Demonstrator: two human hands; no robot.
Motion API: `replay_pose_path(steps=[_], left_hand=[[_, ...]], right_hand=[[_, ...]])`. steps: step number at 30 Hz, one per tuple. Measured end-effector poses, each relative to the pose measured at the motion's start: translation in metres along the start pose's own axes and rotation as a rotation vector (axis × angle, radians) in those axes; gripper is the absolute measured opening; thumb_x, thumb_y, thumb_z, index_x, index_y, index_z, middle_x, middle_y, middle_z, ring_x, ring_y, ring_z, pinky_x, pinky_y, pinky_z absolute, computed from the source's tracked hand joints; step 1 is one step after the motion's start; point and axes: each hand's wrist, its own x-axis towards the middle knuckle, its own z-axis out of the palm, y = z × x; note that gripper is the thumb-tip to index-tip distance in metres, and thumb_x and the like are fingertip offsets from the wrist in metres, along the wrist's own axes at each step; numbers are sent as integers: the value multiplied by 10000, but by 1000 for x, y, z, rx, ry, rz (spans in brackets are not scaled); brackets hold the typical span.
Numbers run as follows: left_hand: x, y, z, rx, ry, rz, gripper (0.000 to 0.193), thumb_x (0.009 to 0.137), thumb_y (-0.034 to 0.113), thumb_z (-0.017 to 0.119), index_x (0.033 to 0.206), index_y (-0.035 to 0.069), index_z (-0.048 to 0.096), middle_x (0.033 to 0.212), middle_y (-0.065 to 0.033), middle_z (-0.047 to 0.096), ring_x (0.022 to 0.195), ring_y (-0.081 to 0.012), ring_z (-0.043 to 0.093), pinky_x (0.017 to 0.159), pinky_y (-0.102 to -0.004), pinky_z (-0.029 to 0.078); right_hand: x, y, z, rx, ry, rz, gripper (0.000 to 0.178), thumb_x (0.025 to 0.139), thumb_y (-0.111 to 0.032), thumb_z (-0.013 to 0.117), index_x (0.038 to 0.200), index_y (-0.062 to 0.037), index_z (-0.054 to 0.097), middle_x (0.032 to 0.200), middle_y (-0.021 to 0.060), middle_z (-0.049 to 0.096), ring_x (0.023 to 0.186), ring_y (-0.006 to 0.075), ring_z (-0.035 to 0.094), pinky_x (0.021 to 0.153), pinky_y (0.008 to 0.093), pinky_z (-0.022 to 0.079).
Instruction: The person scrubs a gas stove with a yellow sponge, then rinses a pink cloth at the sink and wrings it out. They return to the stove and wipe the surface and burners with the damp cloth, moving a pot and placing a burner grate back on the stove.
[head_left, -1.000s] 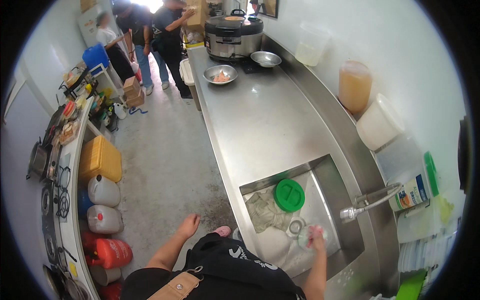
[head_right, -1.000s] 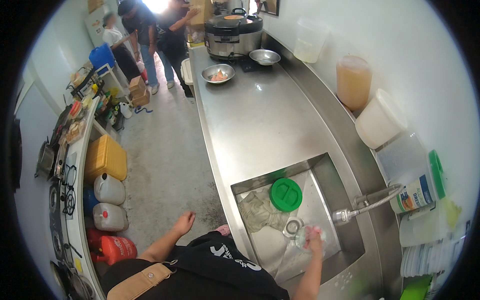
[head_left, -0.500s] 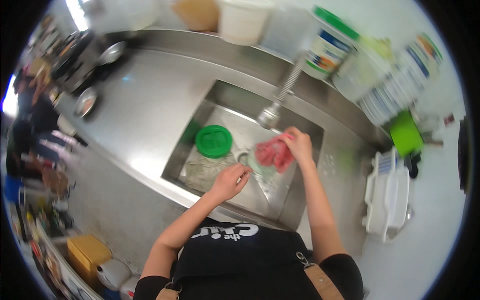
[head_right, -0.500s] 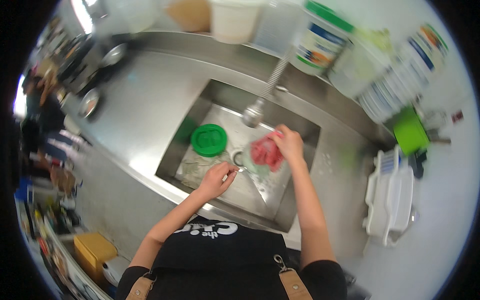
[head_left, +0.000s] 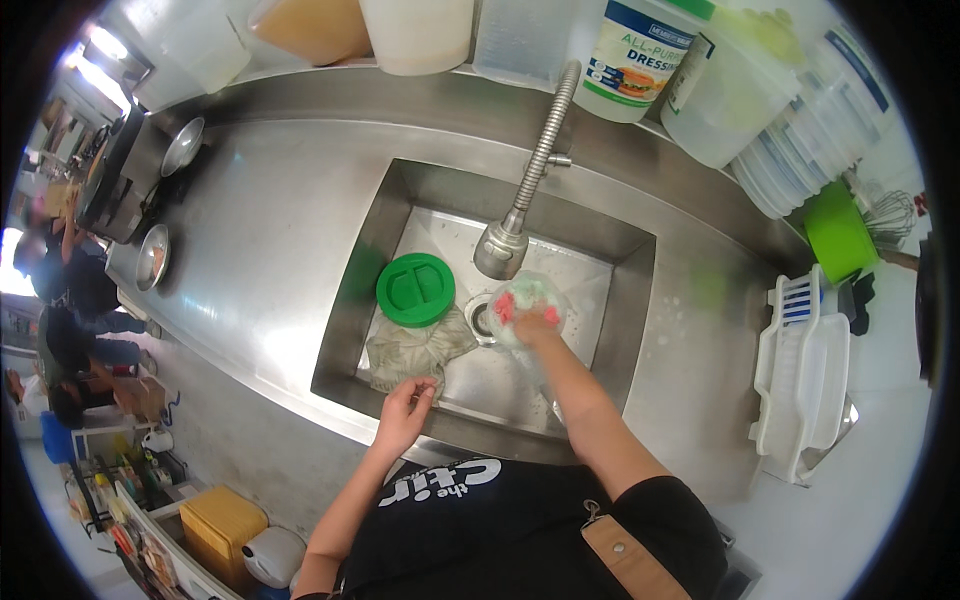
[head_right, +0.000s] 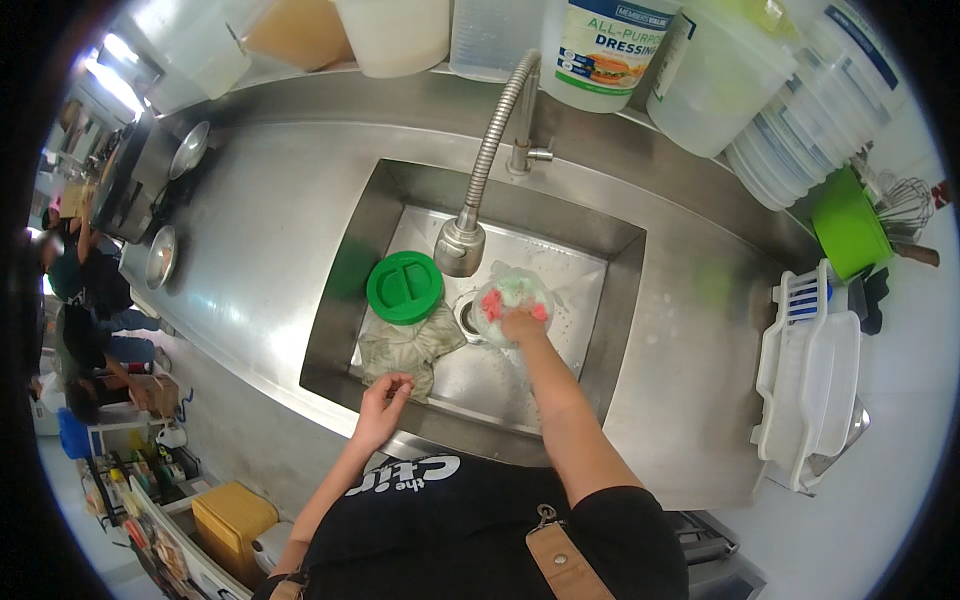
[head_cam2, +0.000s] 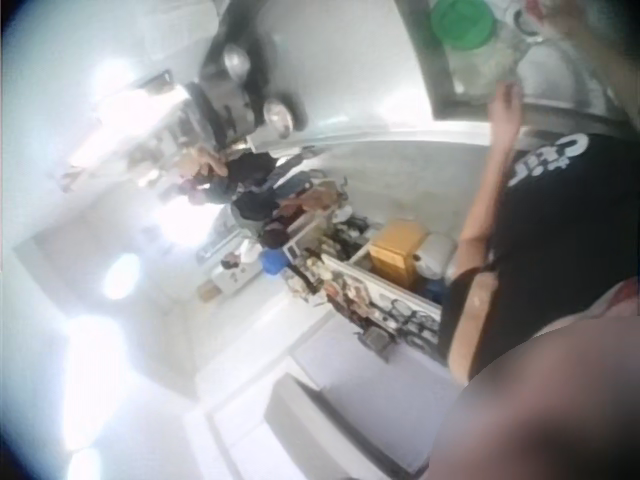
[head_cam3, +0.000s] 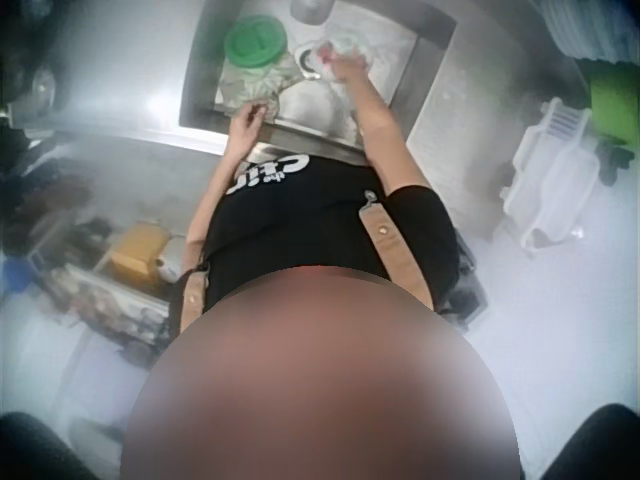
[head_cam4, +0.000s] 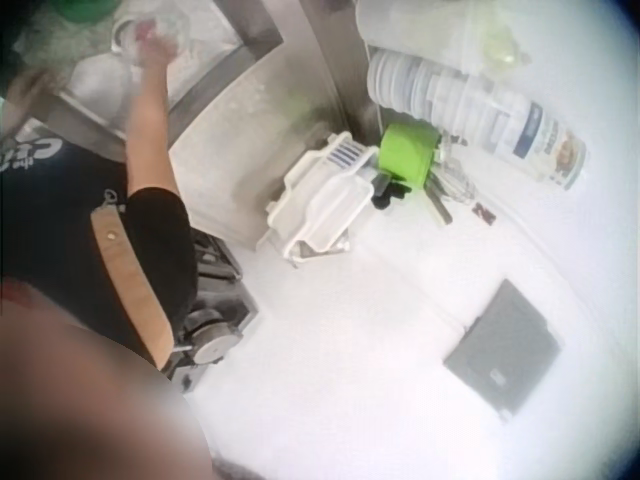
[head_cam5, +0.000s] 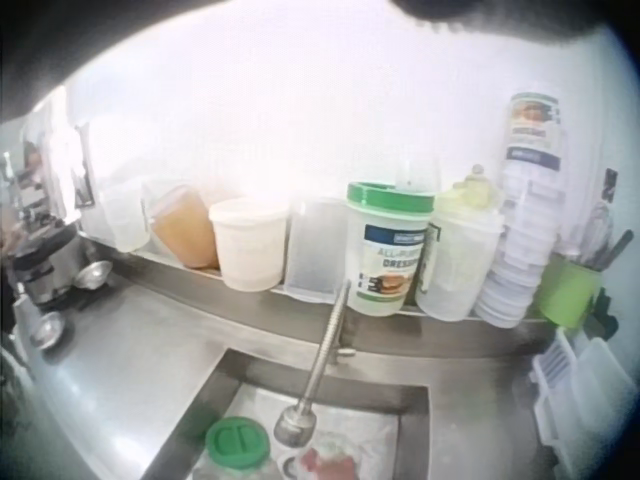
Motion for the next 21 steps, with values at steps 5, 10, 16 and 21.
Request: replay_pose_path(steps=[5,10,16,21], left_hand=[[-1,9,1,156,-14,203,163,888,93,582,1011,-12,603,920,-146,609,823,-251,615,745,-328,485],[-24,13,-1,182,-53,238,167,882,82,586,1020,-12,595,916,-138,608,839,-258,612,760,-330,480],[-22,19,3,335,-109,356,173,875,95,591,1025,11,604,897,-137,599,836,-276,610,761,-338,481],[-2,10,16,120,-204,281,199,902,145,590,1052,16,594,930,-87,619,839,-210,615,770,-324,480]], right_hand=[[-32,67,-26,317,403,172,791,849,-366,555,1470,-61,173,1543,146,87,1404,346,171,1118,454,244],[-60,86,-42,342,668,350,838,744,-348,697,1416,-53,291,1418,185,319,1289,364,357,1078,415,313],[-37,106,-24,278,568,293,605,772,-330,680,1283,-66,490,1290,199,474,1210,369,451,1018,421,384],[-36,110,-48,624,550,216,395,789,-297,708,1078,-37,641,1042,178,655,940,353,642,810,404,527]])
